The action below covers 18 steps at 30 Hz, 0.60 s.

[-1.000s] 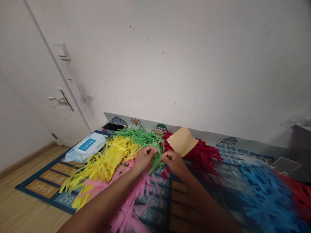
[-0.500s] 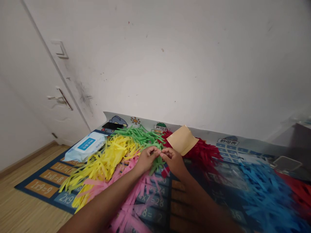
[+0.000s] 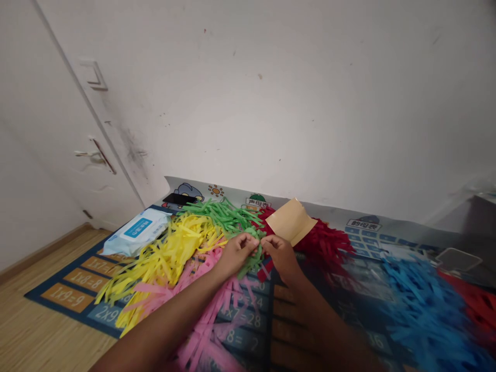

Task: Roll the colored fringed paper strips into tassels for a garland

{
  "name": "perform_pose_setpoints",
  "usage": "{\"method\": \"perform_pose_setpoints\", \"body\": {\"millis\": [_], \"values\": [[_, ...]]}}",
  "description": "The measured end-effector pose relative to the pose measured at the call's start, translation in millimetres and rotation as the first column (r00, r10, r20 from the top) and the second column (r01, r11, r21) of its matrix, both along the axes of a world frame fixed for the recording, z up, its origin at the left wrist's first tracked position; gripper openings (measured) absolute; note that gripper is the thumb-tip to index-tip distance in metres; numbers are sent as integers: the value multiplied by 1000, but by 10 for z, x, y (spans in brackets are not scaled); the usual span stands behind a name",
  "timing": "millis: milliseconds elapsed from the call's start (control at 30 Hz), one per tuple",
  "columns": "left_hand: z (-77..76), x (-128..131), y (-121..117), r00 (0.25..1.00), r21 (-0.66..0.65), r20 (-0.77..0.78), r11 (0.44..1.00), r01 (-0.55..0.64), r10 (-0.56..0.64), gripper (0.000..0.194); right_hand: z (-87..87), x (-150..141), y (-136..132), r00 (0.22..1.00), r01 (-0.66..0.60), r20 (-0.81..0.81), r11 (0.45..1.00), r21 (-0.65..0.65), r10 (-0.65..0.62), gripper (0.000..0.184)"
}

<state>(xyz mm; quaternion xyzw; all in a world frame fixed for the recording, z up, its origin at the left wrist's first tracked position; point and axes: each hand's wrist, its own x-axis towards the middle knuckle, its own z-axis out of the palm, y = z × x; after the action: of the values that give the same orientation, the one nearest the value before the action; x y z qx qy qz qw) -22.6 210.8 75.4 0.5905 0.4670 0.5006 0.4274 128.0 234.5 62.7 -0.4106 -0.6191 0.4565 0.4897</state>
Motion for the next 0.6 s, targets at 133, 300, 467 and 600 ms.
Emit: {"method": "perform_pose_setpoints", "body": {"millis": [133, 300, 467, 600], "values": [[39, 1, -26, 999, 20, -53, 1000, -10, 11, 24, -19, 4, 11, 1000, 26, -5, 1000, 2, -26, 18], [23, -23, -18, 995, -3, -96, 1000, -14, 13, 17, -43, -4, 8, 1000, 20, -6, 1000, -1, -20, 19], [-34, -46, 21, 995, -32, -88, 999, -41, 38, 19, -141, -48, -11, 999, 26, -21, 1000, 6, -26, 23], [-50, -70, 61, 998, -66, -48, 996, -52, 49, 24, -236, -49, -8, 999, 35, -5, 999, 16, -35, 20]]}}
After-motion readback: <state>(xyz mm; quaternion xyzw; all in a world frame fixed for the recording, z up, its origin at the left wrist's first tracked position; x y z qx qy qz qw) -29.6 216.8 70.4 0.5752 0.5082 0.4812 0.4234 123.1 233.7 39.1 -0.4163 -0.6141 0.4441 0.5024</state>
